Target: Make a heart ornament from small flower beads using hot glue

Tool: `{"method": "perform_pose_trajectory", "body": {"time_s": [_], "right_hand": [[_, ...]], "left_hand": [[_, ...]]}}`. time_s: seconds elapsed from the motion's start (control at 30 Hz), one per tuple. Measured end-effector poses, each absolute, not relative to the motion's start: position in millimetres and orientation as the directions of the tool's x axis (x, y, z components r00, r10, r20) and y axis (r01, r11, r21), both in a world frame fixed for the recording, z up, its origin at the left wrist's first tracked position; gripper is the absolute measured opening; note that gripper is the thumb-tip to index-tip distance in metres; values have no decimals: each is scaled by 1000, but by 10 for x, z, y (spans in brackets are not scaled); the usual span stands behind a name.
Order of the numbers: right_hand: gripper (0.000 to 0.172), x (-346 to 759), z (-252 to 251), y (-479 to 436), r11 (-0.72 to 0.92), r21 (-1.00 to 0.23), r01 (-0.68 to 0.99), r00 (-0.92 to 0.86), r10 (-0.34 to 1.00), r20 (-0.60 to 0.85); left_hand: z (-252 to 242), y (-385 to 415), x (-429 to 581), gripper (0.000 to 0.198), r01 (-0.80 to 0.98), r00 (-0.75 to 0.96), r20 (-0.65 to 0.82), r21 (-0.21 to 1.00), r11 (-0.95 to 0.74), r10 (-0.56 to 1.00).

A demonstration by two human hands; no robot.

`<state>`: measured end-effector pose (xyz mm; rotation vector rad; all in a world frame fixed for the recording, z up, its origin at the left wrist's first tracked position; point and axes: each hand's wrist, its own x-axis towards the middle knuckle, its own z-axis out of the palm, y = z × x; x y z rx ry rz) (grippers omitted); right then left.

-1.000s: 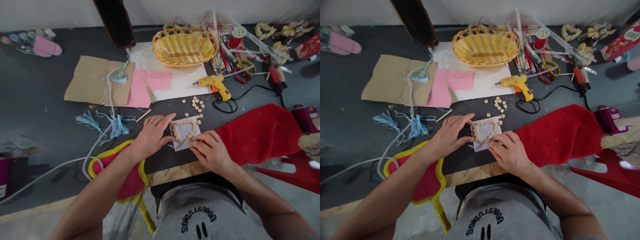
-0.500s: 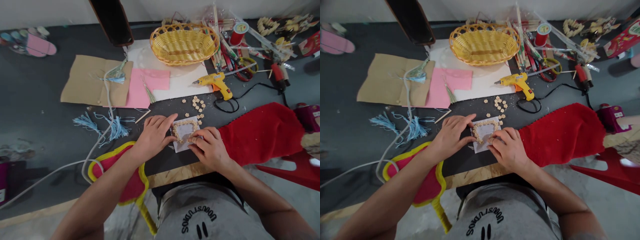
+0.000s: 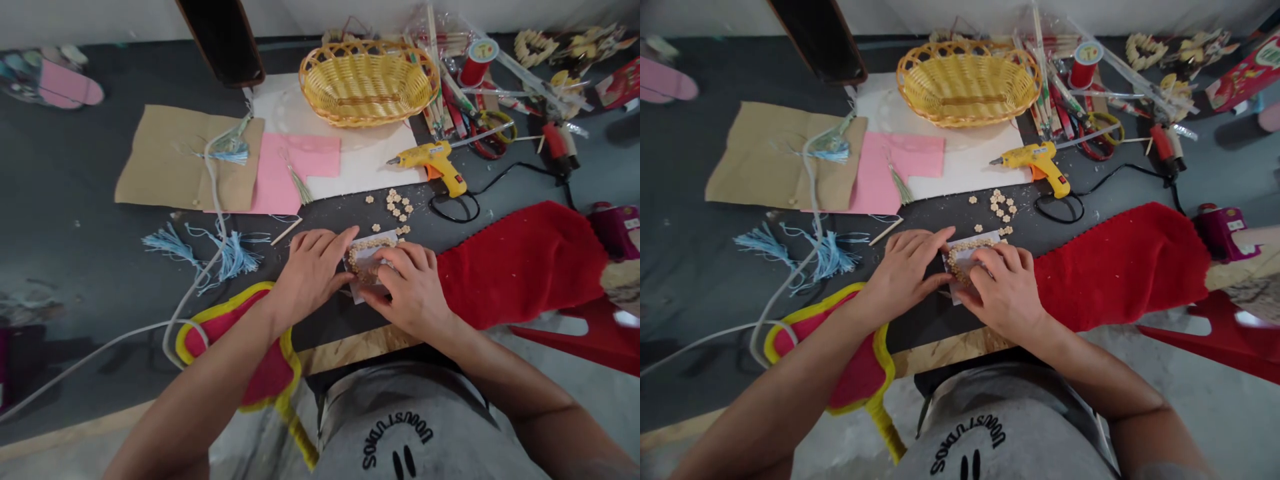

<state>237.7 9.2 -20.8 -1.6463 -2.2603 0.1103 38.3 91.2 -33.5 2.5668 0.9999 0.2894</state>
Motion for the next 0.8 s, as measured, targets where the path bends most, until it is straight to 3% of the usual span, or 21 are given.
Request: {"method": "perform_pose_trajectory", "body": {"time_s": [0.8], "right_hand": [[11, 2385, -248, 89, 303, -240, 922, -250, 941, 228]], "left_hand": [[-370, 888, 395, 61, 588, 724, 116, 411, -696, 680]]}}
